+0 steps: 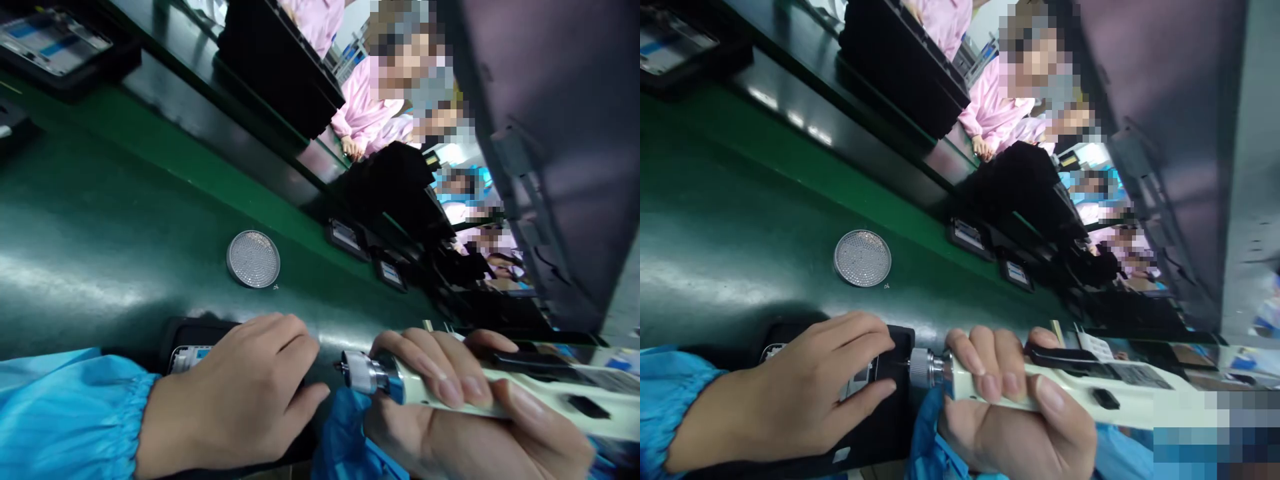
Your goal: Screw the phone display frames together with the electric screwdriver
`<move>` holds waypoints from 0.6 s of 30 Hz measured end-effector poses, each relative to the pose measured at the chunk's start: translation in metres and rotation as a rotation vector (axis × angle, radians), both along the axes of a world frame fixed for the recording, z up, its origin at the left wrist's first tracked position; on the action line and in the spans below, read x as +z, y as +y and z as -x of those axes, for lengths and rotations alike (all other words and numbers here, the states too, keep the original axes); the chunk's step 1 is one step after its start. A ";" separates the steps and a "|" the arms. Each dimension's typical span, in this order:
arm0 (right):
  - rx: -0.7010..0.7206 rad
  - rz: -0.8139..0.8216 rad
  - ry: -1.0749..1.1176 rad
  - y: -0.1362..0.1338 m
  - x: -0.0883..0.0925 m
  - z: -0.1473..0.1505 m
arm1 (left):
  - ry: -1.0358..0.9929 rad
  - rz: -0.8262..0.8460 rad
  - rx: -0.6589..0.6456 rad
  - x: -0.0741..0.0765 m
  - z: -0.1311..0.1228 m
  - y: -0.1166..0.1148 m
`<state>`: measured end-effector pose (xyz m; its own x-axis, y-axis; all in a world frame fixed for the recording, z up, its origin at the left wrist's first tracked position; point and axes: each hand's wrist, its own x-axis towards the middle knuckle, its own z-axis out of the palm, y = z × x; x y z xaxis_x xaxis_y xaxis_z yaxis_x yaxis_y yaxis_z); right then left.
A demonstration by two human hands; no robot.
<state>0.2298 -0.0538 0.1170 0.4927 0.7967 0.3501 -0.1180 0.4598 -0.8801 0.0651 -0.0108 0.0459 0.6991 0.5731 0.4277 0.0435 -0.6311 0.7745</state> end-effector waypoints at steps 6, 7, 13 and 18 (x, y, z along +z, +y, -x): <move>0.039 0.061 0.093 -0.001 -0.013 0.023 | -0.074 -0.091 -0.059 -0.025 0.008 0.005; -0.007 0.137 0.167 0.002 -0.019 0.028 | -0.063 -0.104 -0.083 -0.033 0.007 0.009; -0.111 0.347 0.088 0.025 -0.055 0.040 | 0.052 -0.307 -0.107 -0.068 -0.001 0.034; -0.112 0.408 -0.103 0.029 -0.052 0.043 | 0.125 -0.362 -0.072 -0.072 -0.001 0.039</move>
